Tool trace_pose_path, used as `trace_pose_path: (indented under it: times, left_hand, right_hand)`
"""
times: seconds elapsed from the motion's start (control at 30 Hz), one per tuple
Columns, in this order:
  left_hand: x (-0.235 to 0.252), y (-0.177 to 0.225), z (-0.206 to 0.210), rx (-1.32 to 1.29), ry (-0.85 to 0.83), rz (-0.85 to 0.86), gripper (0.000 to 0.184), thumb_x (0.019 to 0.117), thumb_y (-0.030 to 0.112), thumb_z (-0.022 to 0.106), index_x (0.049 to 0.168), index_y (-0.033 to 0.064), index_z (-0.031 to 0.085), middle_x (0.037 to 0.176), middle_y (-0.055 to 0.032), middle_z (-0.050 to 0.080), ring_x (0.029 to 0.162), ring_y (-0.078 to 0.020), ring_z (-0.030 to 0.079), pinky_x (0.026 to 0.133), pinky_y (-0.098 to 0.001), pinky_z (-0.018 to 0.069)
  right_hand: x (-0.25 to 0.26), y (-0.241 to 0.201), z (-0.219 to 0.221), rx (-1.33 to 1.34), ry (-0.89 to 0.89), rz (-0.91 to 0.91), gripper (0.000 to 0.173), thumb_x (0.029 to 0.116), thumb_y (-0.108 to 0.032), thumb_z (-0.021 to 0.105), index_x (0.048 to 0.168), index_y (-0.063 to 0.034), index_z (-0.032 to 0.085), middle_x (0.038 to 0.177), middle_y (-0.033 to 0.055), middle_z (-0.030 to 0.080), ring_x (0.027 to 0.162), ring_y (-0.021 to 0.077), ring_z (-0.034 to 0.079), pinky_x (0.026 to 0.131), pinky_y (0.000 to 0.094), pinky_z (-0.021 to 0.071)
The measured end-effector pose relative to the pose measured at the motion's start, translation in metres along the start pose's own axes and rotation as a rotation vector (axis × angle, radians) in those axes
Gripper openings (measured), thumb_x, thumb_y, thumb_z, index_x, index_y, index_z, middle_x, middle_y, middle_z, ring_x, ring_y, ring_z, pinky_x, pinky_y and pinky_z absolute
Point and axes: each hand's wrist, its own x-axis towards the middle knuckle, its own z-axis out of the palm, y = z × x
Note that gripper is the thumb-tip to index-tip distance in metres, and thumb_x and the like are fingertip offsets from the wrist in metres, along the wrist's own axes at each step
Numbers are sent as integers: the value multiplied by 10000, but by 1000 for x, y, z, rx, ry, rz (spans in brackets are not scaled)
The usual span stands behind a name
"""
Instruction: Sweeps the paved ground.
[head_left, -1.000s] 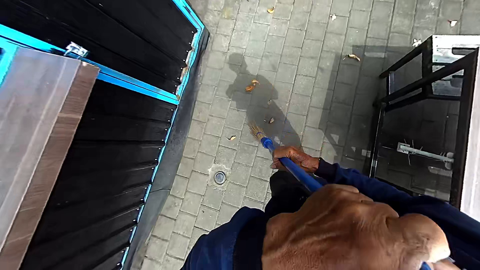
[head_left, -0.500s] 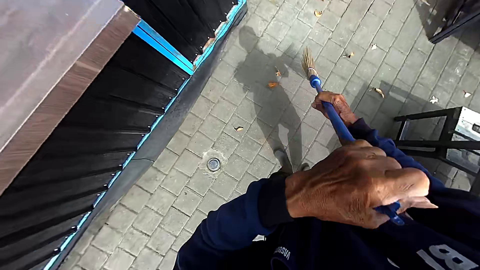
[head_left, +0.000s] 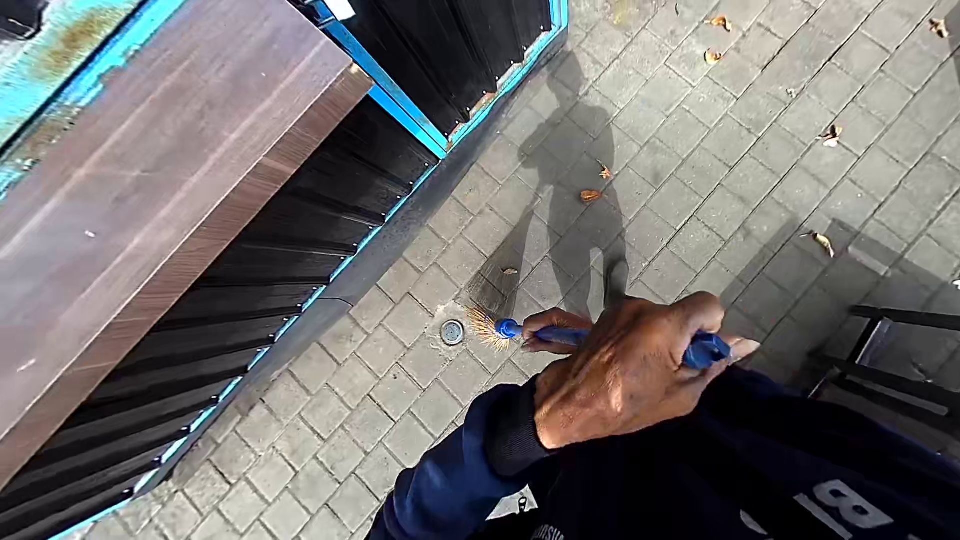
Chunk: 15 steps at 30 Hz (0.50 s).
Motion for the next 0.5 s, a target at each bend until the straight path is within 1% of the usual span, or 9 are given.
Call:
trace_pose_path:
  times: [0.07, 0.1, 0.17, 0.23, 0.3, 0.33, 0.4, 0.43, 0.5]
  left_hand:
    - [27, -18, 1, -2, 19, -56, 299, 1022, 298, 644, 847, 60, 602, 623, 2, 508, 553, -83, 493, 519, -255, 387]
    - [43, -22, -1, -8, 23, -33, 298, 1022, 287, 647, 839, 57, 600, 628, 0, 508, 558, -83, 493, 522, -254, 388]
    - [82, -18, -2, -31, 17, 81, 293, 1014, 255, 663, 816, 49, 599, 640, -12, 522, 581, -93, 505, 542, -261, 398]
    - [126, -3, -2, -74, 7, 225, 285, 1001, 214, 679, 794, 33, 606, 654, -33, 540, 620, -117, 530, 578, -279, 419]
    - [172, 4, -4, -115, -6, 350, 276, 995, 178, 679, 777, 23, 607, 654, -46, 549, 637, -129, 543, 610, -288, 436]
    - [191, 1, -4, -131, -19, 388, 274, 998, 161, 670, 774, 17, 607, 657, -53, 546, 647, -137, 539, 632, -294, 440]
    - [224, -9, -1, -141, -41, 452, 269, 1000, 137, 655, 769, 9, 605, 662, -67, 544, 669, -162, 537, 691, -320, 443]
    - [238, -13, 0, -141, -59, 492, 266, 997, 133, 653, 768, 8, 605, 666, -75, 552, 682, -177, 549, 725, -338, 454]
    - [264, -7, -3, -114, -134, 572, 261, 993, 151, 651, 768, 27, 606, 662, -75, 558, 687, -194, 563, 740, -354, 456]
  right_hand:
    - [6, 11, -32, 8, 63, 15, 208, 936, -96, 682, 936, 112, 667, 866, 161, 669, 794, 135, 609, 768, 294, 512]
    - [6, 20, -57, 3, 103, -19, 203, 934, -103, 683, 922, 99, 670, 851, 150, 664, 784, 133, 602, 753, 296, 506]
    - [-6, 34, -123, -51, 167, -111, 201, 959, -172, 675, 911, 22, 683, 845, 90, 658, 782, 108, 607, 742, 291, 513]
    - [-34, 19, -201, -207, 222, -60, 205, 971, -200, 671, 922, -4, 706, 877, 86, 686, 819, 129, 641, 780, 335, 540]
    - [-56, 1, -279, -390, 313, -5, 188, 968, -212, 686, 888, -42, 699, 870, 78, 680, 820, 167, 656, 765, 386, 555]
    - [-66, -6, -312, -478, 393, 36, 182, 959, -211, 696, 874, -50, 696, 860, 85, 674, 806, 196, 657, 741, 427, 553]
    - [-82, -19, -367, -645, 572, 80, 177, 944, -197, 708, 858, -43, 695, 849, 113, 680, 809, 254, 673, 742, 494, 556]
    - [-89, -29, -390, -705, 641, 87, 168, 944, -187, 705, 872, -35, 701, 872, 130, 691, 845, 278, 687, 774, 516, 562]
    - [-98, -53, -418, -753, 738, 93, 189, 946, -195, 709, 881, -17, 712, 904, 151, 710, 907, 302, 704, 817, 528, 566]
